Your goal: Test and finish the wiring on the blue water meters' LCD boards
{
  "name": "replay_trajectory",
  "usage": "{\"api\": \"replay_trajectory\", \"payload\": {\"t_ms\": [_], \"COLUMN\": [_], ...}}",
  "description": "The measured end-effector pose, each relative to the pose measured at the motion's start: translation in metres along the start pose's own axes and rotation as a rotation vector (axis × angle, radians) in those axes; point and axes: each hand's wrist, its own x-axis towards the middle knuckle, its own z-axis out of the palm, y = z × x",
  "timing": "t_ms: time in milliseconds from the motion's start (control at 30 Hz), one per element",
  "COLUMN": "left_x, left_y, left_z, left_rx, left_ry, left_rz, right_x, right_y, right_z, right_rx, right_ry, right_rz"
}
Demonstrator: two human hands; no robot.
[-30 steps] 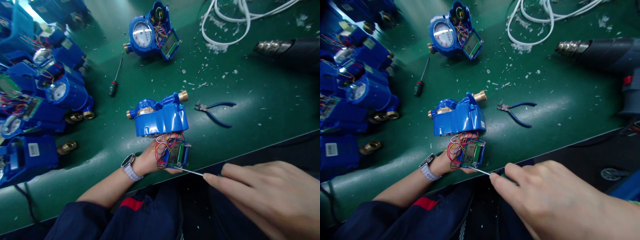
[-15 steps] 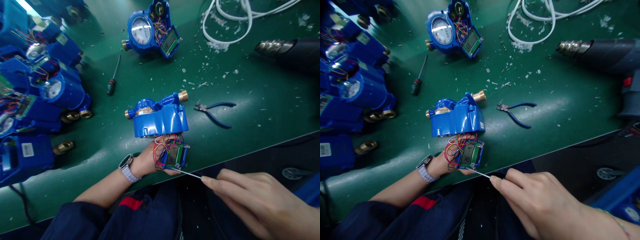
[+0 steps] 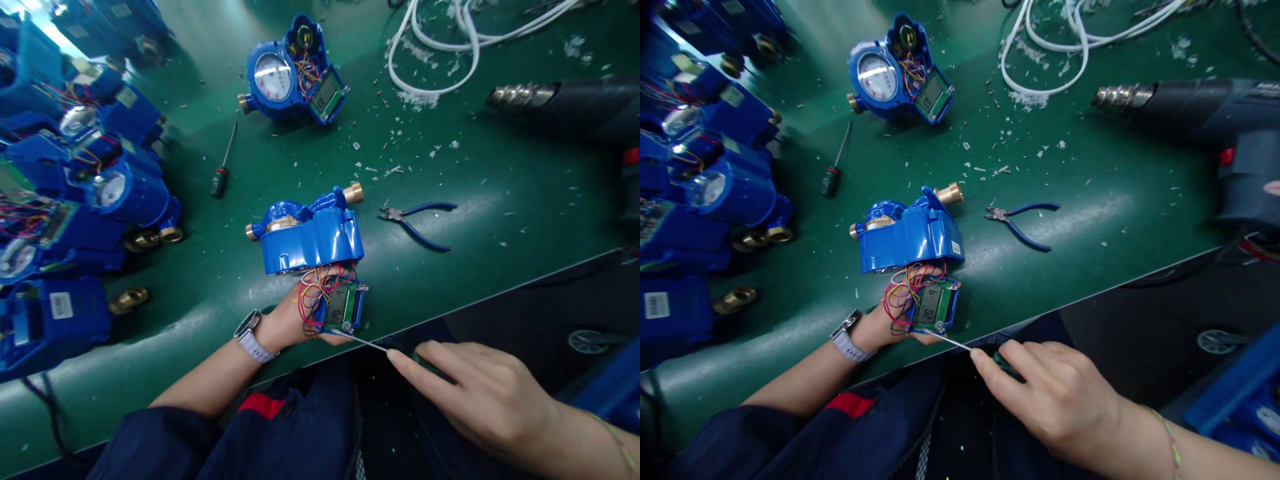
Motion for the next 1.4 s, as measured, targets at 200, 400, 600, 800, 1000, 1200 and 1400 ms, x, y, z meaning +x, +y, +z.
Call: {"api": "replay_trajectory", "payload": {"t_ms": [200, 400, 600, 800, 1000, 1200, 1400], "left_x": [0.003, 0.002, 0.004, 0.009, 0.009, 0.003, 0.002], "left_y": [0.028, 0.033, 0.032, 0.033, 0.035, 0.036, 0.035], "left_z": [-0.020, -0.032, -0.028, -0.022, -0.017, -0.009, -0.008], "left_rx": [0.193, 0.107, 0.098, 0.142, 0.186, 0.150, 0.119], "left_ry": [-0.070, -0.198, -0.155, -0.057, 0.034, 0.095, 0.046], "left_rz": [0.159, 0.137, 0.138, 0.260, 0.210, 0.149, 0.096], "right_x": [0.006, 0.024, 0.032, 0.024, 0.014, 0.016, 0.020], "right_y": [0.011, 0.012, 0.006, -0.003, -0.013, -0.012, -0.006], "right_z": [-0.011, -0.022, -0.032, -0.034, -0.028, -0.029, -0.034], "right_rx": [-0.135, 0.191, 0.281, 0.106, -0.134, 0.022, -0.127], "right_ry": [-0.017, -0.166, -0.266, -0.257, -0.199, -0.231, -0.195], "right_rz": [-0.093, 0.060, 0.126, 0.076, 0.021, 0.086, -0.052]}}
